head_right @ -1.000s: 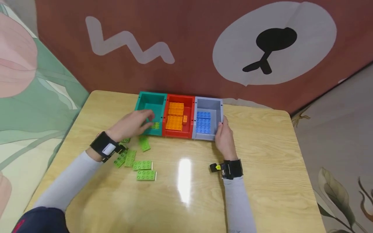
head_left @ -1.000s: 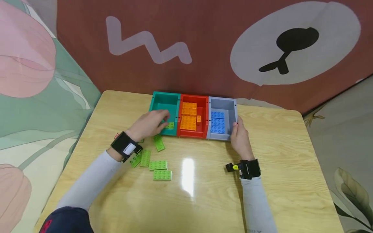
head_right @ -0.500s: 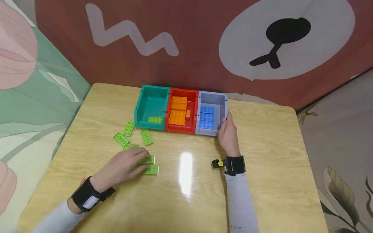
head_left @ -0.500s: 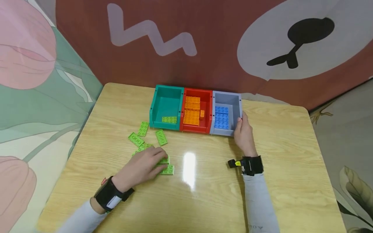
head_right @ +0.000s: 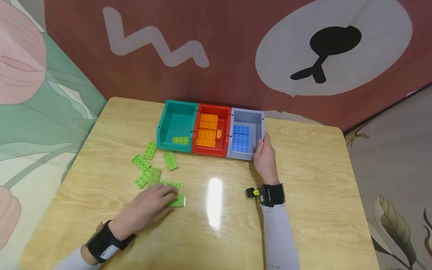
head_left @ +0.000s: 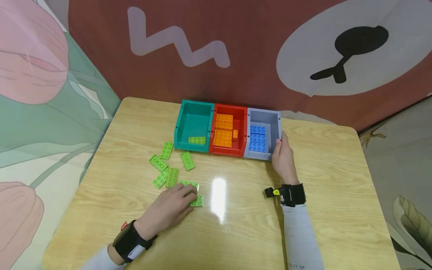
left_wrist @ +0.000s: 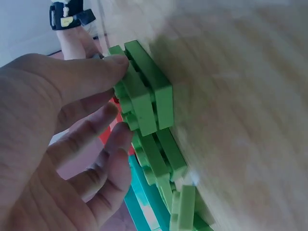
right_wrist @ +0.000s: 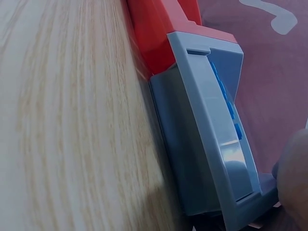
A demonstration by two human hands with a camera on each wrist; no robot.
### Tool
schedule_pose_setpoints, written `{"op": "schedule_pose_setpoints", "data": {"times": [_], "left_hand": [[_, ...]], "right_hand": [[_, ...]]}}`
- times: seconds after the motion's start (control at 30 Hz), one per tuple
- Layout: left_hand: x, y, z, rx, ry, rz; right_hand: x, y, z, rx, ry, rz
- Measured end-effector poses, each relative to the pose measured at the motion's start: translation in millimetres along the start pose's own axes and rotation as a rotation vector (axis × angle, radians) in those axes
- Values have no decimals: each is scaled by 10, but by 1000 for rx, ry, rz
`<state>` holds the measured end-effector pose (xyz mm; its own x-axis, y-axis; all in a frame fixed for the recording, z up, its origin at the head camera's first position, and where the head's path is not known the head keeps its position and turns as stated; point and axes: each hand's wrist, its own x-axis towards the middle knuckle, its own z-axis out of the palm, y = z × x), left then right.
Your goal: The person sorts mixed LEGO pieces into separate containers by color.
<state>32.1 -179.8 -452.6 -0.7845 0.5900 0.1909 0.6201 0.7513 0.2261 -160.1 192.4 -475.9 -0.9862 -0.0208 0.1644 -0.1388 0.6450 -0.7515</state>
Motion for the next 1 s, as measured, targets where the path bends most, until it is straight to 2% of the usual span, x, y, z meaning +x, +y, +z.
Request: {"op": "schedule_pose_setpoints", "data": {"times": [0.27, 0.4, 0.5, 0.63, 0.7, 1.0], "left_hand": [[-67, 139, 22, 17, -62, 4], [-38, 136, 42, 37, -64, 12], [10, 108, 27, -9, -58, -5], [106, 71, -120, -111, -81, -41], [163, 42, -233, -133, -85, -54], [480, -180, -690, -49, -7, -25]], "right_hand": [[-21, 1, -7, 0, 7, 20], [-27, 6, -3, -3, 6, 19], [-22, -2, 2, -9, 4, 11], [-28, -2, -6, -12, 4, 9], [-27, -6, -9, -10, 3, 8], [-19, -6, -5, -3, -5, 0]]}}
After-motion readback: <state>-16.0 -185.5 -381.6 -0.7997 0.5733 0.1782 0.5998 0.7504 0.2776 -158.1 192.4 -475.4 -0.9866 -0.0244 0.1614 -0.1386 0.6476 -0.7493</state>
